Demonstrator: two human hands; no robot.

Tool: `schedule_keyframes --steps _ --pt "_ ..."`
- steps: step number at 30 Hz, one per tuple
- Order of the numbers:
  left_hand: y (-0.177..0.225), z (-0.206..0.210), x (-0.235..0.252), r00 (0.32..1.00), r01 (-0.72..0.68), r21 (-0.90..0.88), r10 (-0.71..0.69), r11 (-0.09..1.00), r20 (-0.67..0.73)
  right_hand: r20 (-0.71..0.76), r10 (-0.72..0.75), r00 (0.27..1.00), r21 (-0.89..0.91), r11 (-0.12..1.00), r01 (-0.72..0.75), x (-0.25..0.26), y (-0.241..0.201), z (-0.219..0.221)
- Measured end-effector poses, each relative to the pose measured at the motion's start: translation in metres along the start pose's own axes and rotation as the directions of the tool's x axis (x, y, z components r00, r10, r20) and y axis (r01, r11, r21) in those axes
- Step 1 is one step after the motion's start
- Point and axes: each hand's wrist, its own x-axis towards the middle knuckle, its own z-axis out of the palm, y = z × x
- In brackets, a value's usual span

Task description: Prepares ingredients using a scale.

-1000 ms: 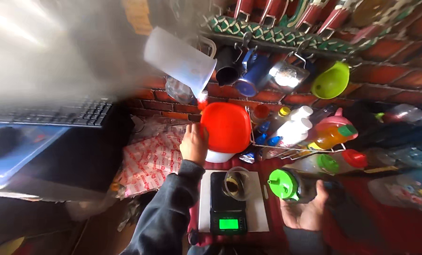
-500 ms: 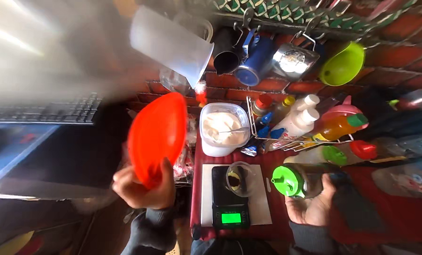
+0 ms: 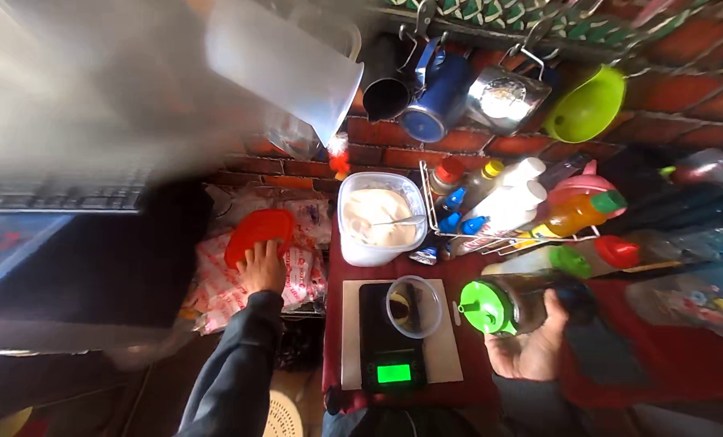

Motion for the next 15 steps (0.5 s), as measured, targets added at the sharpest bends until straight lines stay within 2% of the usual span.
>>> schedule_keyframes --steps 1,3,5,7,11,15 --pt "-0.008 0.013 0.003 0.982 0.096 0.015 -0.098 0.995 0.164 0.002 0.003 1.000 -0.012 1.000 -0.003 0.000 0.000 0.000" --pt "-0.023 0.036 0.001 0.878 0.256 0.043 -0.251 0.966 0.408 0.005 0.012 1.000 -0.032 0.999 -0.012 0.001 -0.001 0.001" --pt "-0.026 0.047 -0.002 0.823 0.281 0.087 -0.287 0.956 0.491 0.015 0.005 1.000 -0.042 0.999 -0.005 0.003 -0.001 0.001" --pt "-0.022 0.045 -0.003 0.845 0.272 0.048 -0.263 0.961 0.465 0.018 -0.013 1.000 -0.061 0.998 0.014 0.004 -0.001 0.001" --pt "-0.002 0.031 0.003 0.951 0.286 -0.255 -0.242 0.924 0.191 0.036 -0.025 0.999 -0.063 0.998 0.027 0.006 0.001 0.003" --pt "0.051 -0.011 0.016 0.956 0.274 -0.521 -0.288 0.808 0.056 0.038 -0.008 0.999 -0.042 0.999 0.010 0.006 0.004 0.003"
